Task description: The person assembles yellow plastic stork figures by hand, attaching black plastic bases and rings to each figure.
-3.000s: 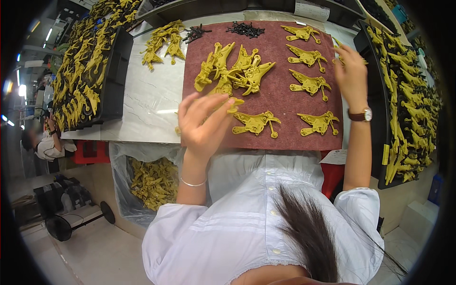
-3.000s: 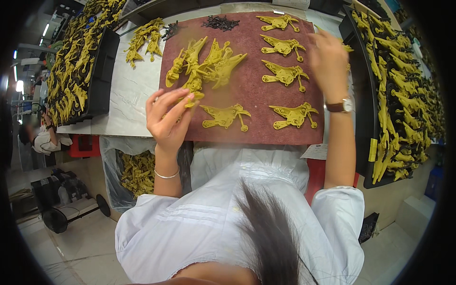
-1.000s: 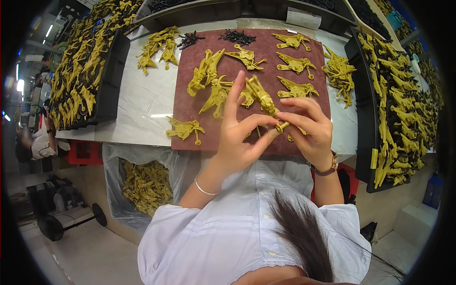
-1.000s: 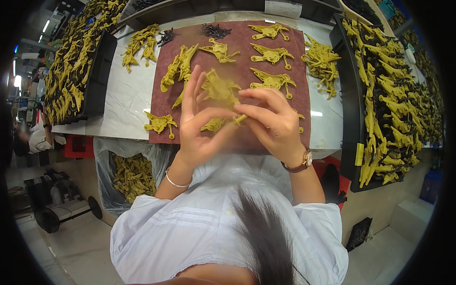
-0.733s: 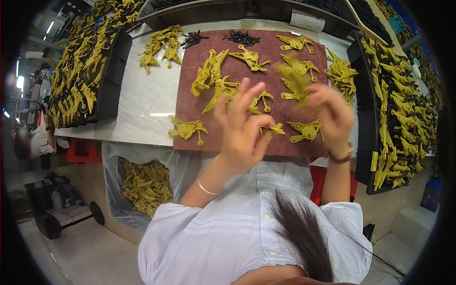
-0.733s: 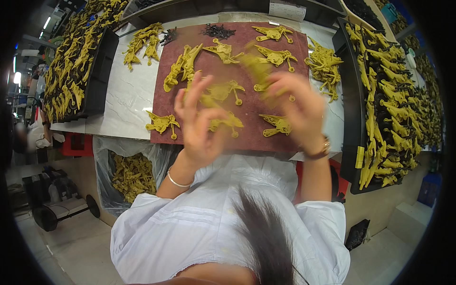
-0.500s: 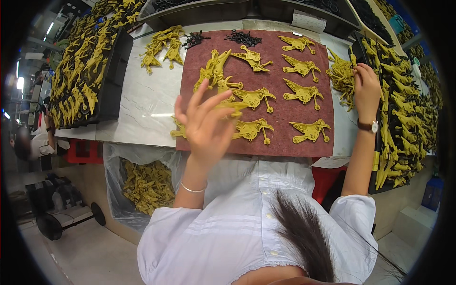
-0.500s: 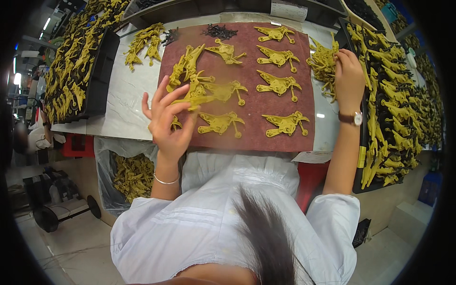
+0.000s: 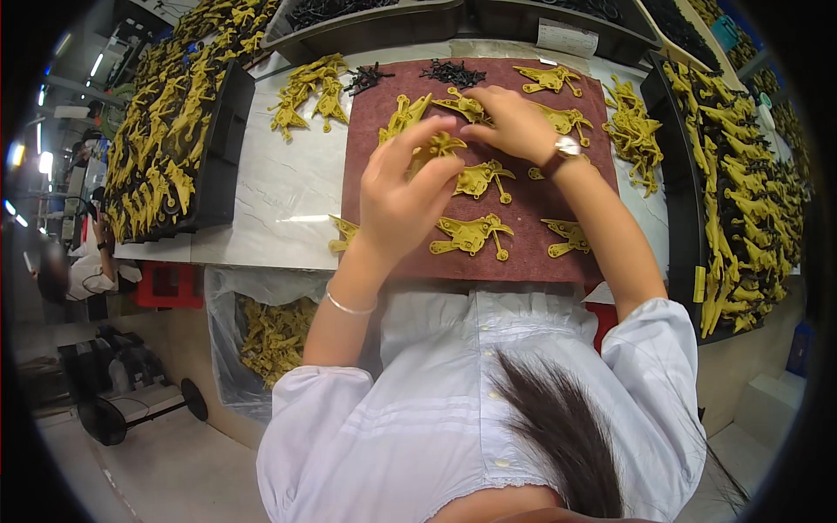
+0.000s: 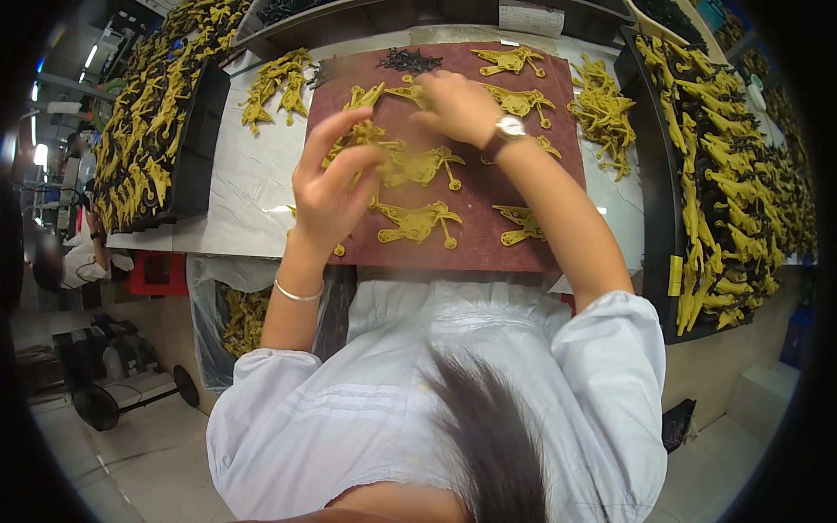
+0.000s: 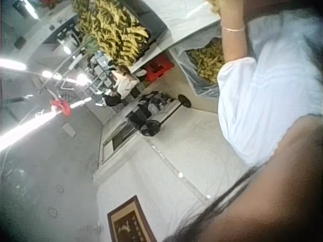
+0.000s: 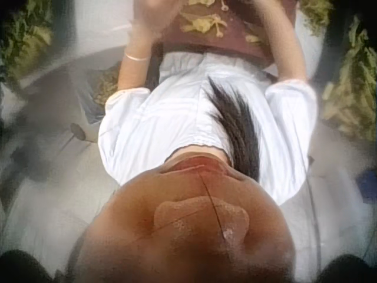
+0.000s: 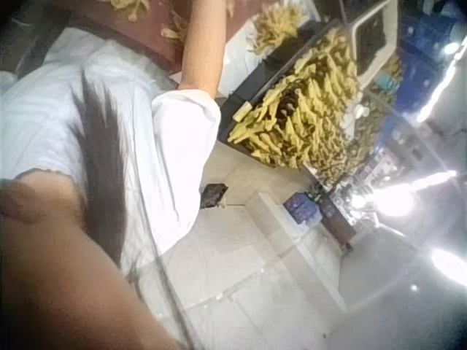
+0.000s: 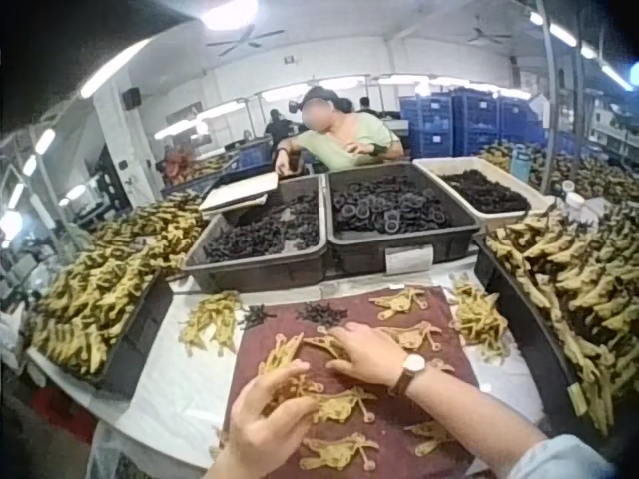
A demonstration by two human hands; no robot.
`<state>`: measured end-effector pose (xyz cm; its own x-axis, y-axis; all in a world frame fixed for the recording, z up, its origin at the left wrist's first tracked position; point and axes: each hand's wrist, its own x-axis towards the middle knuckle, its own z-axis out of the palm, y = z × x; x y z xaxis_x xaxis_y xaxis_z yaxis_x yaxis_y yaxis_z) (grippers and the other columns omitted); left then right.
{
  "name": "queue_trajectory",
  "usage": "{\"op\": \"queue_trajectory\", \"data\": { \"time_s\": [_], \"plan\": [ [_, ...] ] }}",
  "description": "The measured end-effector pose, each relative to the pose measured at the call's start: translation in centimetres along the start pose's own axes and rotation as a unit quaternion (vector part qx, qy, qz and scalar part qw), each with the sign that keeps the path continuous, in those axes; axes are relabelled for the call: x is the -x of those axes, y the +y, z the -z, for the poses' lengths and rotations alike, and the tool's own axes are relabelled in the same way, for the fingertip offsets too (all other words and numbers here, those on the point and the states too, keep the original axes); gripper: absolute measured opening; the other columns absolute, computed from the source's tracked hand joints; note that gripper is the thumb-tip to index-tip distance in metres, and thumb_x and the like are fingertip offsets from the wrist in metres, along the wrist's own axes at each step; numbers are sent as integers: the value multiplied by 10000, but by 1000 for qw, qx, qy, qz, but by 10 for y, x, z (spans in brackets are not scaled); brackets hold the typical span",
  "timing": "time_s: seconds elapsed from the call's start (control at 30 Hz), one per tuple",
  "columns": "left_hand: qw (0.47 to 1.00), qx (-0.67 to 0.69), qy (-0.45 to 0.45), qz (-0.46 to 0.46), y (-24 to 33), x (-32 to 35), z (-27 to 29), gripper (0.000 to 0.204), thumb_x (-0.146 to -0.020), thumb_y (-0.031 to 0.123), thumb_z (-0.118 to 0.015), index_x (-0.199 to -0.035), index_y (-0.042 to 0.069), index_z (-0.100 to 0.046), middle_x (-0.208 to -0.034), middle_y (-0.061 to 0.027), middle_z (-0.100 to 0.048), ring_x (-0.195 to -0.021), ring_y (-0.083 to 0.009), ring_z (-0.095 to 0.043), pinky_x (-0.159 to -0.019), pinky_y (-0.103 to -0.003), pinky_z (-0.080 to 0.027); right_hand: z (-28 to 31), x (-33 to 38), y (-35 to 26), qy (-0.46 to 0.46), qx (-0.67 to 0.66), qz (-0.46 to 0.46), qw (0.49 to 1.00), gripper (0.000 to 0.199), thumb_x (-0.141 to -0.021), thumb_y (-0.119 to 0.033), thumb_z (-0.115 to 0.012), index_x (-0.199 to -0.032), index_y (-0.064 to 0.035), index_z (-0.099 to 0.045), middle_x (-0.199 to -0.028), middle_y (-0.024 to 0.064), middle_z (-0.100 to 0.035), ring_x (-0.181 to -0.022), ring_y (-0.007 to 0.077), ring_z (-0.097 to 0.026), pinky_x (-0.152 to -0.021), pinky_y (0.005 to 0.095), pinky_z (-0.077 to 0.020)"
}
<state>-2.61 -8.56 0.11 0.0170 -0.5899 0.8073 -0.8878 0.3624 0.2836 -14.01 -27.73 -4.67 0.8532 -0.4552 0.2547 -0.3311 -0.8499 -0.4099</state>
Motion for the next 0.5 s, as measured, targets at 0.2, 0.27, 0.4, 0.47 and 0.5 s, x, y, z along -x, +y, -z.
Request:
{"op": "queue_trajectory", "data": {
  "time_s": [0.2,0.27,0.4,0.47,0.5],
  "plan": [
    [993,48,-109,17,-14,-37,-16,144,-724,8,-664,-844,73,-620,-1057,-40,-645,-823,-232,-654,-717,-363,-525,6,4,18,59,-32,10,998,369,-787,-209,-740,-1082,-11,-639,-1015,166,-670,-933,313,-646,-814,385,-519],
    [989,55,-135,24,-15,-45,-20,122,-740,8,-649,-844,64,-617,-1011,-39,-647,-789,-234,-653,-685,-355,-526,38,25,6,114,-143,-42,982,220,-797,-162,-700,-939,3,-668,-944,162,-676,-837,323,-661,-762,392,-535],
    [967,76,-239,32,-22,-65,-37,157,-761,60,-693,-888,8,-618,-969,-102,-650,-791,-275,-642,-701,-350,-521,86,97,-2,278,-61,-131,950,177,-824,-137,-713,-910,14,-679,-868,145,-677,-791,258,-674,-712,335,-521],
    [952,109,-286,7,-38,-70,-60,174,-742,68,-697,-886,6,-622,-914,-103,-644,-793,-297,-629,-706,-375,-511,93,140,4,300,27,-183,936,156,-815,-110,-721,-892,16,-670,-888,132,-668,-786,257,-668,-708,345,-515],
    [950,93,-299,10,-45,-71,-73,188,-724,75,-700,-887,14,-629,-877,-104,-642,-803,-314,-622,-727,-396,-506,95,162,6,313,49,-202,927,142,-814,-94,-719,-885,17,-666,-908,130,-662,-801,266,-663,-714,349,-513]
  ]
}}
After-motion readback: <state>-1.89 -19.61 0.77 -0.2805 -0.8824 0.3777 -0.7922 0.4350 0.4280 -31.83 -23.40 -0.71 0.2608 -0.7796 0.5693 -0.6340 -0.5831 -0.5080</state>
